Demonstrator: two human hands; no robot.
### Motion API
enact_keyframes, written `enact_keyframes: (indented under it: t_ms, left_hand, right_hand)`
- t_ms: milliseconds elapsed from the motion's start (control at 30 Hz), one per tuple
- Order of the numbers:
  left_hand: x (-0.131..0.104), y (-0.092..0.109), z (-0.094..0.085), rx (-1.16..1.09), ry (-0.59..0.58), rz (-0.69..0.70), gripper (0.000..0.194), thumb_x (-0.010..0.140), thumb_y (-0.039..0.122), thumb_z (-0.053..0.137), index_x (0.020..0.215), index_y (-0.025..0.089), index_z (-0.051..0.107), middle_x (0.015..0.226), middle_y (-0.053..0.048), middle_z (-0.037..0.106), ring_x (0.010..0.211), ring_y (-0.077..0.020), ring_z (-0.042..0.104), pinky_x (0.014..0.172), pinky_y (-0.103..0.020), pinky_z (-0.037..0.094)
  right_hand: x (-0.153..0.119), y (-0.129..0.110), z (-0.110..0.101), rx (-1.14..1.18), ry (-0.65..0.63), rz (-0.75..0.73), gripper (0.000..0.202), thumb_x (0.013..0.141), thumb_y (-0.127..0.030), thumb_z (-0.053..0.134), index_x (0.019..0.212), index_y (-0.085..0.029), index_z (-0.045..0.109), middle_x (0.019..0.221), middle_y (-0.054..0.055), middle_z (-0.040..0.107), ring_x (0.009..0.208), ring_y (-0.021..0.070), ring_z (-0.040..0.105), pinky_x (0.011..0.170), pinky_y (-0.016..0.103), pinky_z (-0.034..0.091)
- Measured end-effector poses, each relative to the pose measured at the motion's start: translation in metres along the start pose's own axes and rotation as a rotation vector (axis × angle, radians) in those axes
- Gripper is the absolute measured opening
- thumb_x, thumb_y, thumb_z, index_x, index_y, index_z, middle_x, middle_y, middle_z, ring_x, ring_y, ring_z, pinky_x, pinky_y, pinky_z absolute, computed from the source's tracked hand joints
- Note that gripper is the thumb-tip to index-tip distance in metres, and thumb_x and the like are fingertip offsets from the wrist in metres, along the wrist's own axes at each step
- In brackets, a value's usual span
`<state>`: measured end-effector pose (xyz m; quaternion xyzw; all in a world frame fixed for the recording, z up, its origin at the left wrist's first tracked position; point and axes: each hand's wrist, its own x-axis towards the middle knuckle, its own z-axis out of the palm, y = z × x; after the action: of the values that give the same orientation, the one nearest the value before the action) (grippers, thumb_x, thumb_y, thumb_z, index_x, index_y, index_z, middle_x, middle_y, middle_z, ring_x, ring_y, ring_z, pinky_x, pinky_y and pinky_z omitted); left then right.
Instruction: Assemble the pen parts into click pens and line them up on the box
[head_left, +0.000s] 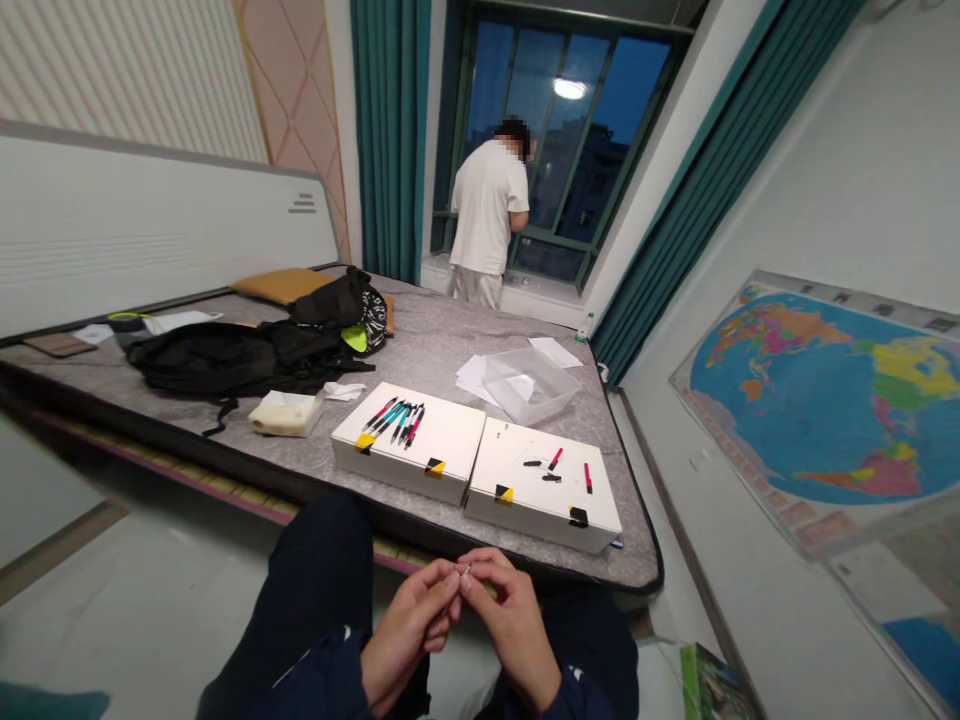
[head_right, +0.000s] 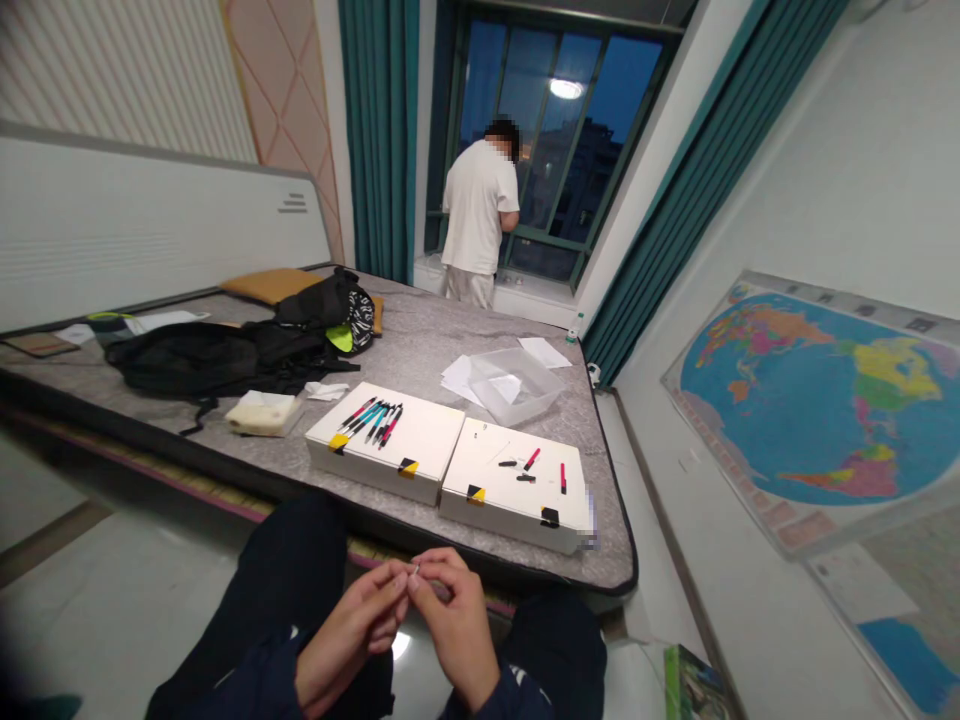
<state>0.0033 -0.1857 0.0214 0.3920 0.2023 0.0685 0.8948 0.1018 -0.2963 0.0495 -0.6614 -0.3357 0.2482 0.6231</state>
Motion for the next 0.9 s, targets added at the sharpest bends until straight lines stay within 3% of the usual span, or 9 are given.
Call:
enact_keyframes:
  t_ms: [100,333,500,700,900]
  left_hand:
    - [0.002,-0.003,-0.005,0.050,-0.001,-0.002,0.038,0.076,0.049,0.078,0.082,0.017,0.058,0.056,0.009,0.048,0.040,-0.0009,0.016,0.042,-0.019,0.006]
    - [-0.001,0.000,-0.006,0.181,0.008,0.047,0.040,0.075,0.052,0.077,0.081,0.016,0.061,0.057,0.007,0.051,0.042,-0.0029,0.022,0.041,-0.020,0.012]
    - [-0.005,0.000,0.001,0.236,0.032,0.065,0.042,0.072,0.055,0.077,0.074,0.016,0.060,0.053,0.007,0.050,0.040,-0.0027,0.024,0.040,-0.019,0.014]
    - [-0.009,0.001,0.007,0.288,-0.005,0.046,0.041,0.073,0.052,0.078,0.074,0.016,0.059,0.052,0.007,0.051,0.038,-0.0024,0.025,0.039,-0.019,0.012]
    - [-0.006,-0.008,0.002,0.277,-0.037,0.026,0.039,0.076,0.051,0.076,0.083,0.016,0.061,0.056,0.007,0.052,0.038,-0.0022,0.024,0.038,-0.019,0.013]
  right_hand:
    - [-0.003,-0.006,-0.001,-0.015,-0.060,-0.006,0.026,0.090,-0.037,0.064,0.076,-0.020,0.077,0.100,0.009,0.067,0.098,0.0236,0.063,0.087,0.034,0.048]
    - [-0.011,-0.013,-0.007,-0.036,-0.084,-0.018,0.018,0.090,-0.034,0.063,0.098,-0.026,0.078,0.109,0.009,0.064,0.104,0.0245,0.061,0.086,0.035,0.050]
    - [-0.011,-0.003,-0.013,0.059,0.074,-0.017,0.013,0.083,-0.035,0.072,0.085,-0.023,0.076,0.096,0.009,0.065,0.093,0.0248,0.063,0.076,0.034,0.053]
    - [-0.013,0.005,-0.020,0.056,0.035,-0.040,0.012,0.082,-0.033,0.074,0.080,-0.021,0.077,0.087,0.007,0.066,0.086,0.0221,0.063,0.076,0.033,0.050]
    - [-0.017,0.008,-0.018,0.058,0.075,-0.037,0.013,0.083,-0.031,0.072,0.078,-0.020,0.075,0.086,0.006,0.065,0.085,0.0209,0.063,0.078,0.032,0.049]
